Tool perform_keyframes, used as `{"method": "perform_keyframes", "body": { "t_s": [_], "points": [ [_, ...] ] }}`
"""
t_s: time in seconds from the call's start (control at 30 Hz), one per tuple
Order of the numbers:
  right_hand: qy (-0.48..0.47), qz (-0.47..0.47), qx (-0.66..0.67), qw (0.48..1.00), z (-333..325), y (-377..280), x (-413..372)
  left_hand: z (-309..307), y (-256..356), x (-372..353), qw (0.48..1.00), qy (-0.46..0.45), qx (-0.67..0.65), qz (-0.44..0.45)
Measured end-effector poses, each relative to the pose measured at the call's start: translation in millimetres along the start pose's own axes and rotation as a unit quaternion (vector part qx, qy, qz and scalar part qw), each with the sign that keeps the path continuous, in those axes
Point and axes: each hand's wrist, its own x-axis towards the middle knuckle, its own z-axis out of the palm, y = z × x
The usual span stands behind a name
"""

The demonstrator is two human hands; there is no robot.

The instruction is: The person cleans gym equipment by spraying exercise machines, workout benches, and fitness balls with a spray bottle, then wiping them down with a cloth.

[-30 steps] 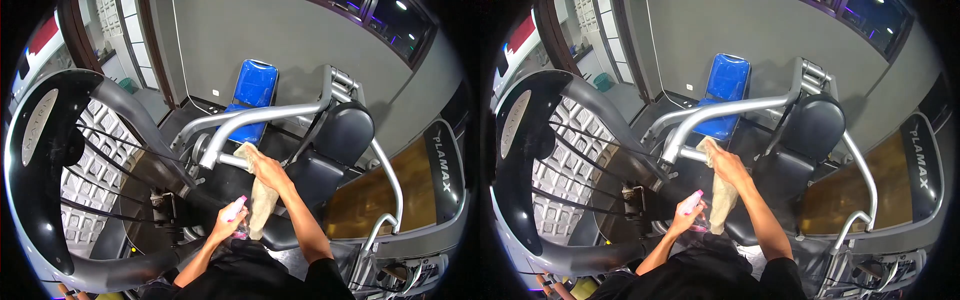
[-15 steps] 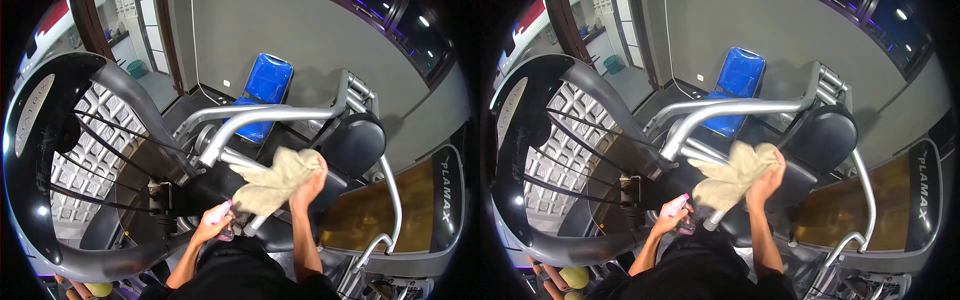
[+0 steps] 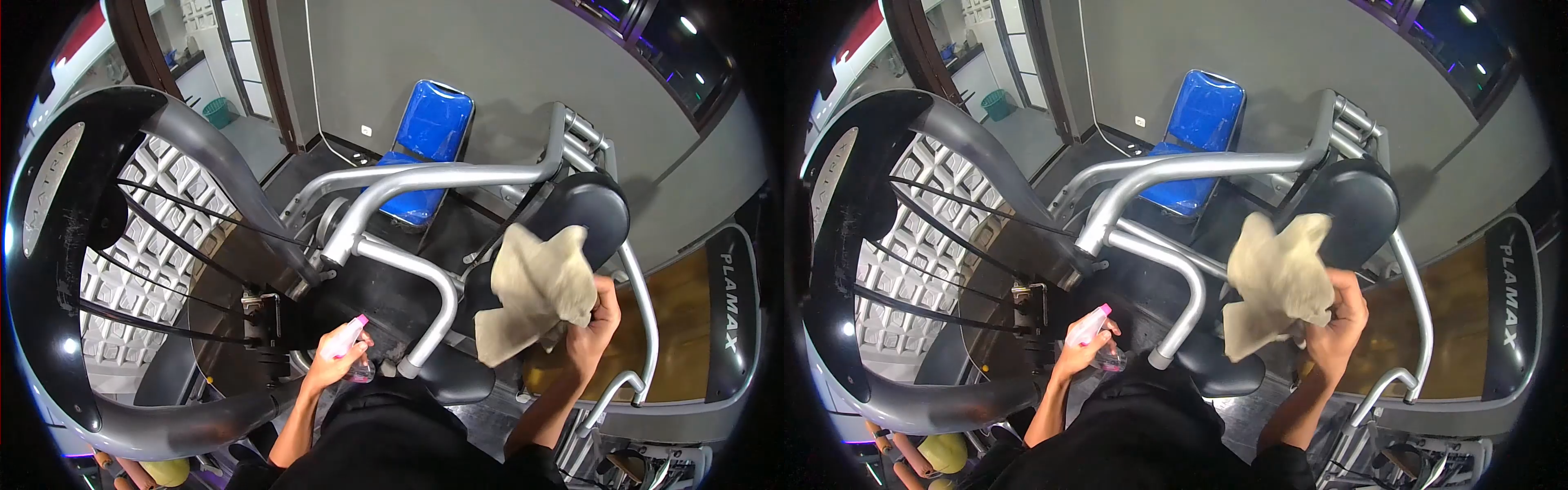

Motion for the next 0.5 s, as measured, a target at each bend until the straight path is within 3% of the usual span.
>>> {"method": "perform_keyframes", "body": {
  "t_s": [0.07, 0.17, 0.2, 0.23, 0.27, 0.33, 0.37, 0.4, 0.43, 0.47, 0.5],
  "points": [
    [0.010, -0.028, -0.037, 0.999, -1.6, 20.5, -2.1, -1.4, -2.7, 0.3, 1.000, -0.003, -0.001, 0.004],
    [0.241, 0.032, 0.235, 0.941, 45.6, 23.1, 17.1, -2.7, -7.1, 0.5, 1.000, -0.003, 0.010, 0.006],
    [0.233, 0.202, 0.366, 0.878, 61.1, -10.9, 19.5, -2.1, -9.3, 0.8, 1.000, -0.005, 0.003, 0.006],
    [0.190, 0.328, 0.215, 0.900, 62.0, -12.8, 25.0, -1.2, -10.4, 1.6, 1.000, -0.008, -0.004, 0.006],
    [0.138, 0.441, 0.056, 0.885, 65.1, -19.4, 31.1, -0.3, -9.5, 2.2, 1.000, -0.010, -0.004, 0.007],
    [0.081, 0.299, 0.171, 0.935, 89.6, -62.6, 21.2, 1.9, -7.0, 2.8, 1.000, -0.015, 0.005, 0.003],
    [0.033, 0.385, 0.218, 0.896, 91.1, -51.3, 30.4, 2.0, -7.6, 3.6, 1.000, -0.016, 0.006, 0.005],
    [-0.049, 0.247, 0.187, 0.949, 90.9, 4.7, 24.0, 1.8, -9.2, 3.6, 1.000, -0.016, 0.007, 0.005],
    [-0.112, 0.142, 0.119, 0.976, 96.5, 14.1, 30.8, 1.8, -10.0, 3.4, 1.000, -0.017, 0.009, 0.006],
    [-0.173, 0.034, 0.049, 0.983, 99.7, 18.8, 36.9, 1.6, -9.8, 3.0, 1.000, -0.016, 0.009, 0.006],
    [-0.284, 0.017, 0.000, 0.959, 93.7, 15.9, 39.4, 1.4, -9.6, 3.0, 1.000, -0.017, 0.008, 0.002]
  ]
}}
